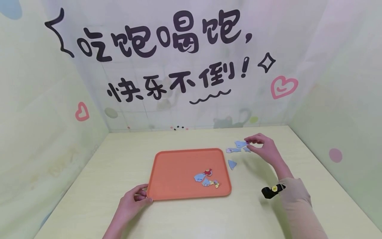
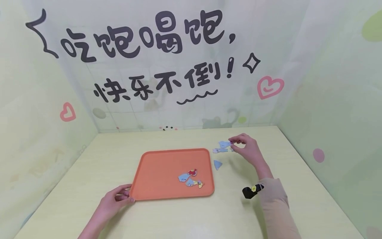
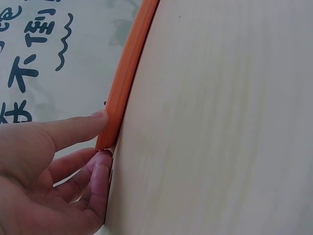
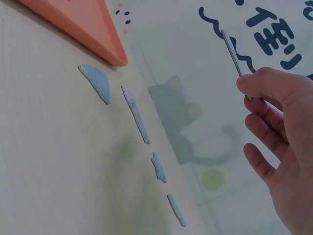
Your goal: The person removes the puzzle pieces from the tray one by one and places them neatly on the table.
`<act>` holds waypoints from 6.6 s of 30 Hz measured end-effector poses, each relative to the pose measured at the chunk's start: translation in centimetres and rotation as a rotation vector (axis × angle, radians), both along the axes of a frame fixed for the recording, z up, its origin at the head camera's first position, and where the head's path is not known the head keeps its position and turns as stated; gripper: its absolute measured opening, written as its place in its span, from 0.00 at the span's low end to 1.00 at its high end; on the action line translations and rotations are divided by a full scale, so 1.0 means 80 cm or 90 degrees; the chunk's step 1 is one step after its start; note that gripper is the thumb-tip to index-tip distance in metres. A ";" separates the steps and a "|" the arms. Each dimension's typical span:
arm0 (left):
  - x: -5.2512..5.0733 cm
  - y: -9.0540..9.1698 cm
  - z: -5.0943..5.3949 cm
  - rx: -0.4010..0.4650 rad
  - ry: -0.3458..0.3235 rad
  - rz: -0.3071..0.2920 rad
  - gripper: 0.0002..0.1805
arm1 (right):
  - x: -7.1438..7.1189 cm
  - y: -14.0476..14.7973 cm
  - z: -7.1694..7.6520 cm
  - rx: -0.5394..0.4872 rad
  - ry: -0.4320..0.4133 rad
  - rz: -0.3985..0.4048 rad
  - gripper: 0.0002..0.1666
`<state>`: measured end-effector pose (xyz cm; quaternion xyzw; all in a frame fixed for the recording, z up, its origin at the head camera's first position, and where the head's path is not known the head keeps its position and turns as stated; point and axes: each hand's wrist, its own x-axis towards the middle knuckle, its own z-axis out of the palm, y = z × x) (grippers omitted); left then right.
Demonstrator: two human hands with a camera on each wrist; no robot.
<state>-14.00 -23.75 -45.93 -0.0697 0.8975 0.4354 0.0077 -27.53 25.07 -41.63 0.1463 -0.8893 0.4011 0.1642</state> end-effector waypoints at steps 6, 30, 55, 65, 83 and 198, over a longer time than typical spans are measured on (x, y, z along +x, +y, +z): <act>0.000 0.001 0.001 -0.003 0.002 0.000 0.31 | 0.002 0.018 -0.013 -0.010 0.012 -0.033 0.15; -0.001 -0.001 0.002 0.009 -0.007 0.001 0.32 | -0.005 0.033 -0.058 0.020 -0.070 -0.048 0.16; -0.011 0.001 0.008 -0.027 -0.005 0.002 0.23 | -0.006 0.030 -0.071 0.106 -0.201 0.020 0.11; -0.012 0.002 0.006 -0.010 -0.021 0.010 0.25 | -0.006 0.026 -0.066 0.118 -0.252 0.032 0.12; -0.013 0.003 0.003 -0.019 -0.021 0.013 0.25 | -0.012 0.027 -0.065 0.130 -0.259 0.045 0.11; -0.003 -0.002 0.007 -0.012 -0.016 -0.026 0.34 | -0.001 -0.164 -0.022 0.357 -0.105 0.380 0.20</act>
